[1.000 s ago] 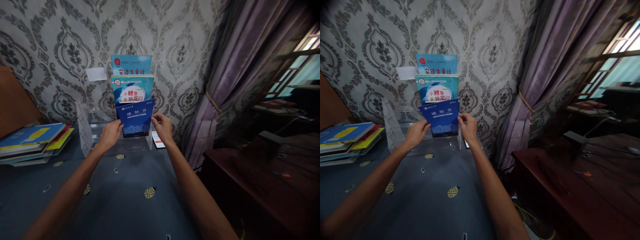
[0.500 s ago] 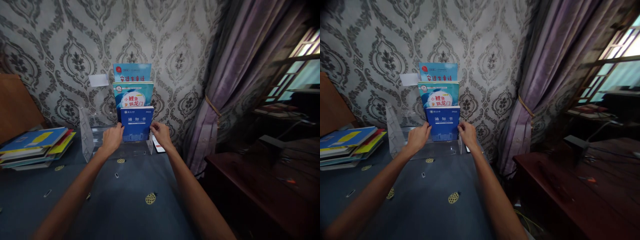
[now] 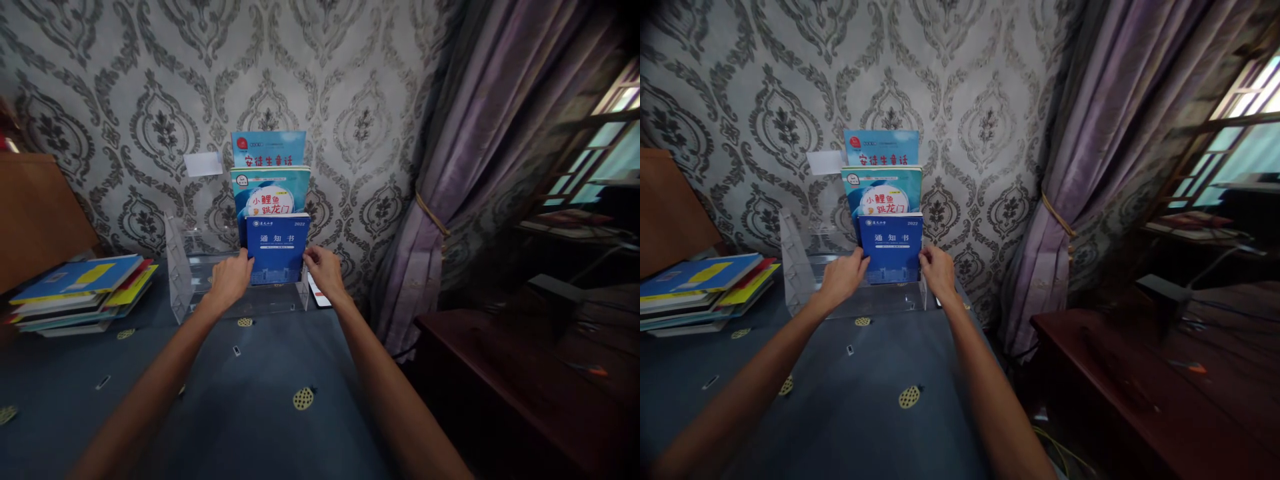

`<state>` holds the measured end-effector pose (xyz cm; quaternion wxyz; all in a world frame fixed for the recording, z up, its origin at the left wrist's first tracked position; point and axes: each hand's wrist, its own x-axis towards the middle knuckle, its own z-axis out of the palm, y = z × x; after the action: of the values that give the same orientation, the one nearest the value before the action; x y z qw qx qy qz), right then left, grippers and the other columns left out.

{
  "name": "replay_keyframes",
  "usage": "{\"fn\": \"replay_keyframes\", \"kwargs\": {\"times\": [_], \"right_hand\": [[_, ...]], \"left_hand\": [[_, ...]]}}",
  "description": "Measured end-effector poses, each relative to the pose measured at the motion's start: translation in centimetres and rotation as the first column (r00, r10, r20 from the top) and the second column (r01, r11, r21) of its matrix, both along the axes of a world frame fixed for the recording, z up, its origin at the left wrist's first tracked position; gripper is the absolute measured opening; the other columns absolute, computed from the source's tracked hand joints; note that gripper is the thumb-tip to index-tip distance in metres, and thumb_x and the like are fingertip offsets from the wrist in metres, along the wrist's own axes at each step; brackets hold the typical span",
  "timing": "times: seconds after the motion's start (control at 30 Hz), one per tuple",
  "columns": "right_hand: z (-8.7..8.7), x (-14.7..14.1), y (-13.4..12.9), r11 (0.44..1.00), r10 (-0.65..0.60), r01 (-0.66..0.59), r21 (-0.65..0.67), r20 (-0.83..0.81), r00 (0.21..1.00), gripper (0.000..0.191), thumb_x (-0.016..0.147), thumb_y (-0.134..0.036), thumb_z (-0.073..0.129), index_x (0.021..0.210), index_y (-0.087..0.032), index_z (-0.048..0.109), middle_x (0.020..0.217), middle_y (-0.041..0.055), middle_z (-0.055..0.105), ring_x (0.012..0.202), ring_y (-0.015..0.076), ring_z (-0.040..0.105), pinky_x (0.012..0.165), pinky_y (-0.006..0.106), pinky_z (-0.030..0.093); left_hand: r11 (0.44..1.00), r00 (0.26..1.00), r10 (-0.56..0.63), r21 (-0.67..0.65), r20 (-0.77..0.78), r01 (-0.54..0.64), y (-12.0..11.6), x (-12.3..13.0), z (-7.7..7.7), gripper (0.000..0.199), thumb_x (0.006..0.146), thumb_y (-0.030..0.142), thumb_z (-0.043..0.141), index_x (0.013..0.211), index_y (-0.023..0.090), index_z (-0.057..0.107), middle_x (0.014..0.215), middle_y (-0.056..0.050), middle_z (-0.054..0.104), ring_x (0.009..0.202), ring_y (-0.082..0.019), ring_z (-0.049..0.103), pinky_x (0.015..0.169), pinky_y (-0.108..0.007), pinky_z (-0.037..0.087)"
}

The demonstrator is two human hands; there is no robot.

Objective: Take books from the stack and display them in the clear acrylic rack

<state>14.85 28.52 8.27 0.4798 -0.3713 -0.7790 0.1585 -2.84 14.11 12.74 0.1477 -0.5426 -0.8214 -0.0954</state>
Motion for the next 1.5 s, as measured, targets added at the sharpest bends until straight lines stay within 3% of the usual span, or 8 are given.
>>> {"fn": "replay_keyframes", "kwargs": {"times": [0.23, 0.4, 0.7, 1.0, 1.23, 1.5], "right_hand": [[0.0, -0.6, -0.1, 0.998, 0.062, -0.058, 0.027, -0.168, 0.984, 0.015, 0.081, -0.030, 0.057, 0.085, -0.020, 0.068, 0.079, 0.0046, 0.070, 0.074, 0.0222, 0.064, 0.073, 0.034, 0.048], [-0.2, -1.1, 0.3, 0.993, 0.100, -0.079, 0.084, -0.278, 0.955, 0.017, 0.080, -0.032, 0.058, 0.087, -0.020, 0.068, 0.089, 0.0068, 0.068, 0.078, 0.0225, 0.065, 0.078, 0.037, 0.052], [0.1, -1.2, 1.0, 0.989, 0.080, -0.052, 0.138, -0.211, 0.974, 0.016, 0.081, -0.027, 0.056, 0.088, -0.020, 0.069, 0.091, 0.0066, 0.067, 0.076, 0.0224, 0.063, 0.078, 0.039, 0.052], [0.1, -1.4, 1.0, 0.996, 0.030, -0.011, 0.084, -0.224, 0.974, 0.014, 0.079, -0.029, 0.057, 0.083, -0.019, 0.066, 0.086, 0.0067, 0.068, 0.074, 0.0233, 0.064, 0.078, 0.040, 0.051], [-0.1, -1.4, 0.9, 0.998, 0.042, -0.030, 0.049, -0.279, 0.959, 0.031, 0.079, -0.030, 0.059, 0.107, -0.015, 0.065, 0.093, 0.0100, 0.071, 0.074, 0.0229, 0.064, 0.076, 0.040, 0.053], [-0.9, -1.9, 1.5, 0.996, 0.059, -0.038, 0.082, -0.272, 0.960, 0.031, 0.081, -0.026, 0.058, 0.106, -0.017, 0.072, 0.095, 0.0097, 0.072, 0.082, 0.0238, 0.066, 0.081, 0.040, 0.054]], "left_hand": [[0.999, 1.000, 0.014, 0.052, 0.020, -0.015, 0.4, 0.3, 1.2, 0.036, 0.102, 0.039, 0.032, 0.121, 0.016, 0.053, 0.102, -0.017, 0.073, 0.096, -0.034, 0.071, 0.079, -0.040, 0.052], [0.999, 0.999, 0.027, 0.025, 0.035, -0.028, 0.7, 0.4, 0.9, 0.033, 0.101, 0.036, 0.036, 0.122, 0.016, 0.052, 0.106, -0.018, 0.072, 0.098, -0.033, 0.071, 0.080, -0.040, 0.052], [1.000, 0.997, 0.009, 0.023, 0.083, -0.011, 1.3, 0.0, 0.2, 0.034, 0.101, 0.037, 0.038, 0.123, 0.015, 0.050, 0.108, -0.018, 0.072, 0.100, -0.033, 0.070, 0.081, -0.041, 0.053], [0.999, 0.995, 0.023, 0.037, 0.092, -0.027, 1.5, 0.4, 0.4, 0.034, 0.101, 0.037, 0.038, 0.123, 0.014, 0.050, 0.106, -0.019, 0.072, 0.099, -0.035, 0.071, 0.081, -0.042, 0.053], [0.999, 0.998, 0.021, 0.027, 0.056, -0.023, 1.8, 0.3, 0.2, 0.038, 0.101, 0.036, 0.035, 0.125, 0.010, 0.050, 0.106, -0.022, 0.072, 0.097, -0.035, 0.071, 0.081, -0.044, 0.053], [0.999, 0.998, 0.029, 0.017, 0.060, -0.030, 2.0, 0.5, 0.2, 0.039, 0.101, 0.036, 0.033, 0.126, 0.010, 0.049, 0.108, -0.023, 0.071, 0.099, -0.035, 0.070, 0.082, -0.044, 0.053]]}}
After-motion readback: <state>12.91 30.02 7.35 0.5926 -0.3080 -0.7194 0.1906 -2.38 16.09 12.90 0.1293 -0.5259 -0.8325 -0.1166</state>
